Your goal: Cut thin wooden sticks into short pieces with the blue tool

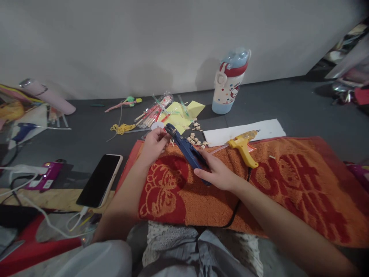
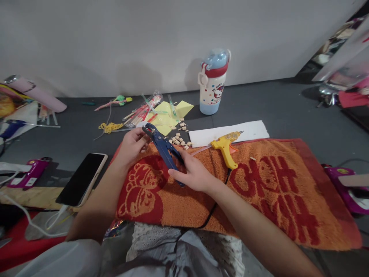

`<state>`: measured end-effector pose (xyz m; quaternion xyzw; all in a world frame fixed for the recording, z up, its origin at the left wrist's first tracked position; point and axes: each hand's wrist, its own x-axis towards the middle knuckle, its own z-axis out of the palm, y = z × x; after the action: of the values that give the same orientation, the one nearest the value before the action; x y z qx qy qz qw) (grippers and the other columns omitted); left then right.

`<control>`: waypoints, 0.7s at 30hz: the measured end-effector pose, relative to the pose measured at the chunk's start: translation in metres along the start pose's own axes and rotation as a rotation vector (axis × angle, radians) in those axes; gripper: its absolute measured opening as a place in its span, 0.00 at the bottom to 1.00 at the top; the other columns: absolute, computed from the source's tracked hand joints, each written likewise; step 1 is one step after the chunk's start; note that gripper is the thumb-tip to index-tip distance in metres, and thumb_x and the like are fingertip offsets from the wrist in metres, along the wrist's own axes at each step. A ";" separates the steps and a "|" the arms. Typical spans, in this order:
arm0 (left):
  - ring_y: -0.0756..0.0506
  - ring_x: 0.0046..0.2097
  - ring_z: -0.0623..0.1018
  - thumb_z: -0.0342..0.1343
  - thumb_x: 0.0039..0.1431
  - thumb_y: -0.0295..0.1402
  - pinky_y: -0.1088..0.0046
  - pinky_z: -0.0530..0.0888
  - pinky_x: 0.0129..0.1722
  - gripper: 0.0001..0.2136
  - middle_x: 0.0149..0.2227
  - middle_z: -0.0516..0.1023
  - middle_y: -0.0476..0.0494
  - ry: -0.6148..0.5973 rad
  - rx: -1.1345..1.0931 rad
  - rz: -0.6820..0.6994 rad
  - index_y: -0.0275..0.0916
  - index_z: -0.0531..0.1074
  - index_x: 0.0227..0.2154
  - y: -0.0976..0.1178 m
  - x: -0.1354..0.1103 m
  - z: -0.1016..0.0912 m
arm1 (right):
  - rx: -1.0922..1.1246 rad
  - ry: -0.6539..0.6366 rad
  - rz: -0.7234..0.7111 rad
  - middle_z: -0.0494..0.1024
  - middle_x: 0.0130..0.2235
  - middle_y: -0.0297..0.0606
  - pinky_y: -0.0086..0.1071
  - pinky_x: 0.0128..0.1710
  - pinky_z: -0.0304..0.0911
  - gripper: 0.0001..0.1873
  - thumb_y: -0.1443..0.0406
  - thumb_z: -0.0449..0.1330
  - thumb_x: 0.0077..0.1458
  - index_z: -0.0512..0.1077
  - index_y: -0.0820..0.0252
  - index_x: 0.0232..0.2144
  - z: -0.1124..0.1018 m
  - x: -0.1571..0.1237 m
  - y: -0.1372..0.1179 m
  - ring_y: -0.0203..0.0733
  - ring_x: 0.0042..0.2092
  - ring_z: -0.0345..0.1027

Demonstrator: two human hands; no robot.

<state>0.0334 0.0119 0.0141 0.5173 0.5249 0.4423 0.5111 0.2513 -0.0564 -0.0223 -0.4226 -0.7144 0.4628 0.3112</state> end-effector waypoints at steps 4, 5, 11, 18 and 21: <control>0.59 0.17 0.56 0.68 0.39 0.47 0.83 0.48 0.15 0.23 0.17 0.60 0.57 -0.029 -0.048 -0.032 0.38 0.61 0.25 0.002 -0.001 -0.003 | 0.023 -0.023 -0.028 0.68 0.59 0.53 0.53 0.58 0.57 0.35 0.49 0.56 0.55 0.58 0.63 0.59 -0.002 0.000 0.001 0.59 0.59 0.63; 0.59 0.17 0.55 0.68 0.39 0.46 0.83 0.48 0.15 0.23 0.16 0.59 0.58 -0.042 -0.060 -0.044 0.38 0.61 0.24 0.004 -0.001 -0.003 | 0.033 -0.027 -0.031 0.67 0.59 0.53 0.53 0.58 0.57 0.35 0.49 0.56 0.55 0.58 0.63 0.59 -0.002 0.000 0.001 0.59 0.60 0.62; 0.59 0.16 0.52 0.66 0.43 0.38 0.84 0.45 0.16 0.18 0.15 0.57 0.59 -0.120 -0.101 -0.135 0.39 0.59 0.24 0.013 -0.004 -0.003 | 0.053 -0.046 -0.036 0.64 0.61 0.58 0.53 0.60 0.55 0.37 0.50 0.56 0.55 0.57 0.68 0.59 -0.004 0.002 0.000 0.60 0.62 0.59; 0.60 0.16 0.50 0.65 0.43 0.36 0.84 0.43 0.16 0.18 0.15 0.55 0.60 -0.212 -0.155 -0.201 0.39 0.58 0.23 0.014 -0.004 -0.006 | 0.046 -0.060 -0.055 0.64 0.62 0.57 0.52 0.62 0.54 0.39 0.49 0.57 0.54 0.56 0.67 0.60 -0.007 0.002 -0.001 0.59 0.63 0.58; 0.60 0.16 0.50 0.66 0.42 0.39 0.84 0.44 0.16 0.20 0.15 0.55 0.59 -0.230 -0.155 -0.188 0.39 0.58 0.23 0.013 -0.003 -0.007 | 0.051 -0.053 -0.055 0.64 0.62 0.57 0.53 0.61 0.54 0.40 0.48 0.57 0.54 0.56 0.67 0.60 -0.006 0.002 0.001 0.59 0.63 0.58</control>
<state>0.0273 0.0108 0.0274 0.4720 0.4735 0.3695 0.6453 0.2562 -0.0522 -0.0208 -0.3824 -0.7216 0.4833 0.3155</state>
